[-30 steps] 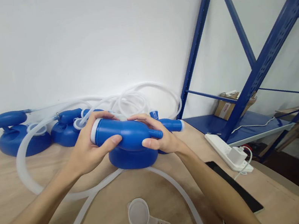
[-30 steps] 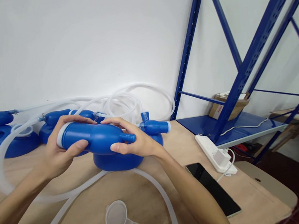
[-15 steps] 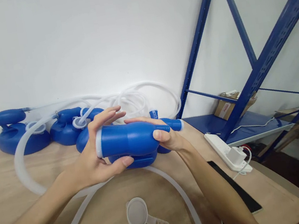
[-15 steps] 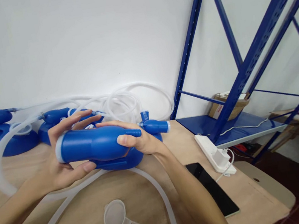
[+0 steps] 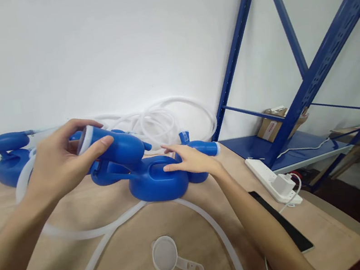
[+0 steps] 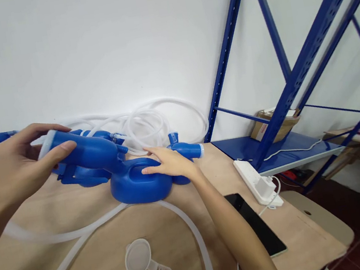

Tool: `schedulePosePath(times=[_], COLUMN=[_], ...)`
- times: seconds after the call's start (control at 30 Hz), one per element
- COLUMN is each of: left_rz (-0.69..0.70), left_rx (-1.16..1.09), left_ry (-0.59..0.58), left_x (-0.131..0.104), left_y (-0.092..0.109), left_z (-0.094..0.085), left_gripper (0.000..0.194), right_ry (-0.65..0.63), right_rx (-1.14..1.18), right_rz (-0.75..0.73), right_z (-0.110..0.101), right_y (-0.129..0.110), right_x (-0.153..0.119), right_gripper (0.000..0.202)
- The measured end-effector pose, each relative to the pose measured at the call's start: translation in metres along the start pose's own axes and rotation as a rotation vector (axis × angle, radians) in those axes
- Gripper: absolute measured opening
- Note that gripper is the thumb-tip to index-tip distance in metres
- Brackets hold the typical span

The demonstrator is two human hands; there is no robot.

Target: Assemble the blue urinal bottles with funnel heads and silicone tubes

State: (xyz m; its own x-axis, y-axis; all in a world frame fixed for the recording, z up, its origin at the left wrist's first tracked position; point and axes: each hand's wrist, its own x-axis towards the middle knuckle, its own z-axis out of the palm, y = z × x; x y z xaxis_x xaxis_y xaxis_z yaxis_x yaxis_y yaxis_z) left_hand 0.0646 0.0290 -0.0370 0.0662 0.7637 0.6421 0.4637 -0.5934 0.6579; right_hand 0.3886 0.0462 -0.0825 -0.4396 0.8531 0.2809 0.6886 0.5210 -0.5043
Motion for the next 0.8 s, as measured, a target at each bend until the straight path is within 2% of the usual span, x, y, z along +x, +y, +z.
schedulePosePath(times=[0.1,0.2,0.37,0.43,0.5,0.6,0.7,0.8], left_rz=[-0.102,-0.138,-0.119,-0.089,-0.048,0.046,0.113,0.219], left_rx=[0.148,0.134,0.173,0.149,0.120,0.072,0.057,0.068], left_ry=[0.149,0.093,-0.048,-0.037,0.051,0.186,0.170,0.089], left_x=[0.000,0.001,-0.005,-0.011,-0.018,-0.027,-0.031,-0.033], left_y=[0.006,0.009,0.005,0.001,-0.004,-0.013,-0.019,-0.017], left_z=[0.005,0.011,0.035,0.052,0.071,0.091,0.096,0.092], left_gripper=[0.051,0.056,0.054,0.058,0.059,0.056,0.052,0.050], right_ry=[-0.030,0.030,0.146,0.214,0.270,0.272,0.297,0.410], right_rx=[-0.162,-0.193,0.066,0.175,0.270,0.439,0.533,0.570], right_rz=[-0.036,-0.075,-0.086,-0.058,-0.011,0.049,0.074,0.045], right_z=[0.009,0.014,0.019,0.022,0.026,0.031,0.032,0.031], right_y=[0.006,0.007,-0.002,-0.007,-0.012,-0.017,-0.023,-0.030], right_x=[0.003,0.005,0.010,0.012,0.015,0.016,0.014,0.011], right_gripper=[0.059,0.046,0.046,0.044,0.042,0.040,0.041,0.051])
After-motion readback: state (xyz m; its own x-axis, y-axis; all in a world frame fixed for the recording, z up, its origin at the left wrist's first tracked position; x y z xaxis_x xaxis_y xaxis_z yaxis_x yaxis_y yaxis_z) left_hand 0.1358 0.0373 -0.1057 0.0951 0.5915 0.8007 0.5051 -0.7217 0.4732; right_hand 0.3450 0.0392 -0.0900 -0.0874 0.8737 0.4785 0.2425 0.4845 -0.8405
